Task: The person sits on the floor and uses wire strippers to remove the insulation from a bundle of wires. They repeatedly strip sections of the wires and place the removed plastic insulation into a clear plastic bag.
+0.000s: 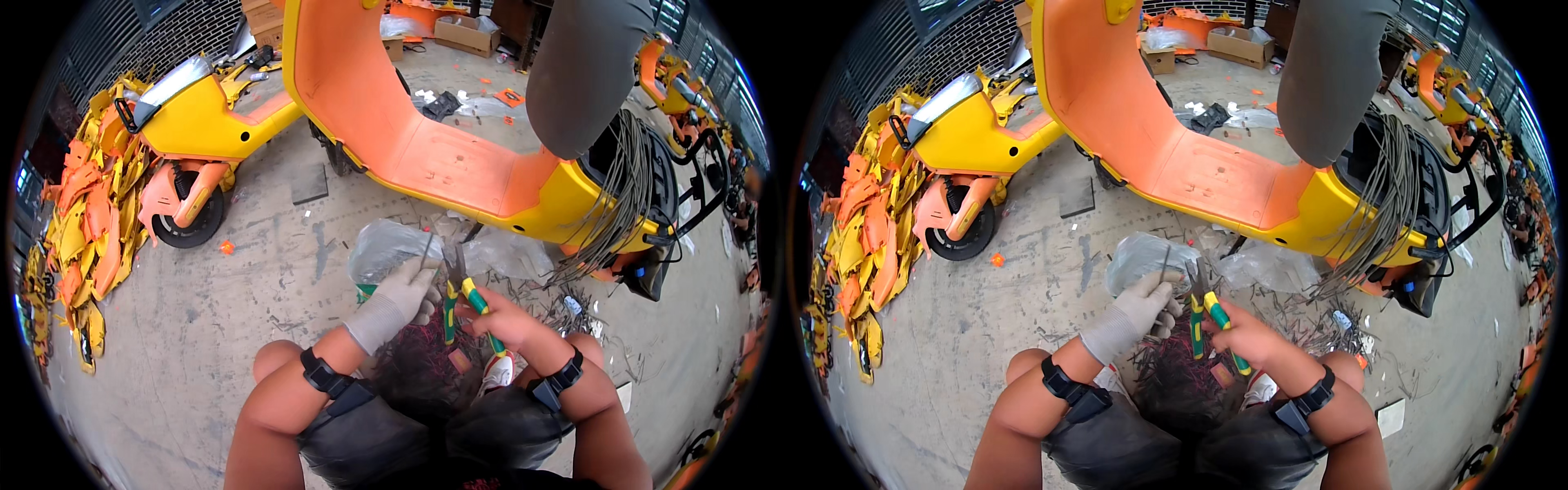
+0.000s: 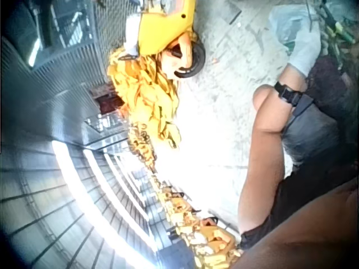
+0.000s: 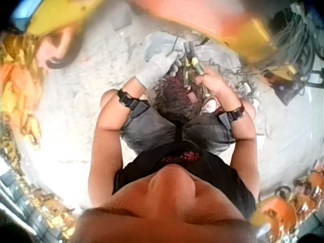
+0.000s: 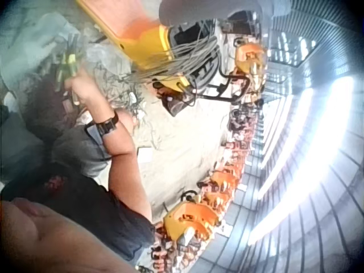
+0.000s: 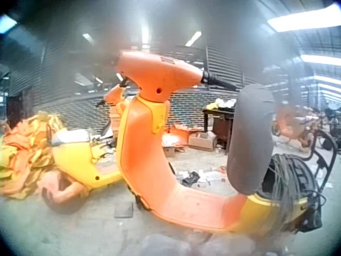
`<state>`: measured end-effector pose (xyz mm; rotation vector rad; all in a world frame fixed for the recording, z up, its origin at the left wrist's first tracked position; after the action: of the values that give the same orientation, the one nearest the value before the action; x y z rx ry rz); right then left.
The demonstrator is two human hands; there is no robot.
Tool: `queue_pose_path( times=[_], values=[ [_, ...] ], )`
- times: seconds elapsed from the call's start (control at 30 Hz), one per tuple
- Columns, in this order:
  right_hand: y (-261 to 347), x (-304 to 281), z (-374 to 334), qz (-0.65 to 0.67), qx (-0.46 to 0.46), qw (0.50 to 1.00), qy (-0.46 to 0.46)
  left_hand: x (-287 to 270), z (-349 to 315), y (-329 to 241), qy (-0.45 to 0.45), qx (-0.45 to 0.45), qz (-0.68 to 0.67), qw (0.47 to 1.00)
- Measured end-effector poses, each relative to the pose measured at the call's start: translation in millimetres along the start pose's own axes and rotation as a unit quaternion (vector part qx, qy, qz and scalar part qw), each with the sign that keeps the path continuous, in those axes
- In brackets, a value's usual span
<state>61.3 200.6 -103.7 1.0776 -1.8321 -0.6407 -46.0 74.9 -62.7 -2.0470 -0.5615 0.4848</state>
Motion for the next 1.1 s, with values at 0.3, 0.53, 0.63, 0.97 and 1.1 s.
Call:
queue_pose_path(
  times=[0.3,0.53,0.63,0.97,1.1],
  values=[
    [8,-10,-11,-0.128,-0.074,0.989,0.006,8,19,-11,0.004,0.120,0.186,0.975],
    [19,-15,-23,-0.236,-0.103,0.966,-0.010,12,25,-20,-0.038,0.137,0.269,0.953],
    [23,-12,-31,-0.268,-0.092,0.959,-0.028,16,26,-25,-0.061,0.192,0.325,0.924],
    [25,-7,-29,-0.348,-0.129,0.928,-0.017,29,19,-41,-0.019,0.204,0.391,0.898],
    [26,-6,-27,-0.359,-0.133,0.924,-0.005,31,18,-41,-0.032,0.259,0.413,0.873]
  ],
)
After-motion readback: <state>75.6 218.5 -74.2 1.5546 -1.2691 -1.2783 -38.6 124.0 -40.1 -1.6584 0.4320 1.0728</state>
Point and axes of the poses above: each hand's wrist, its own z-axis towards the middle knuckle, its own x-axis out of the palm, y = z × x, the point moved 8 cm from there along z, towards the middle knuckle, and after that the axes turned 12 degrees about z, right-handed, at the moved point
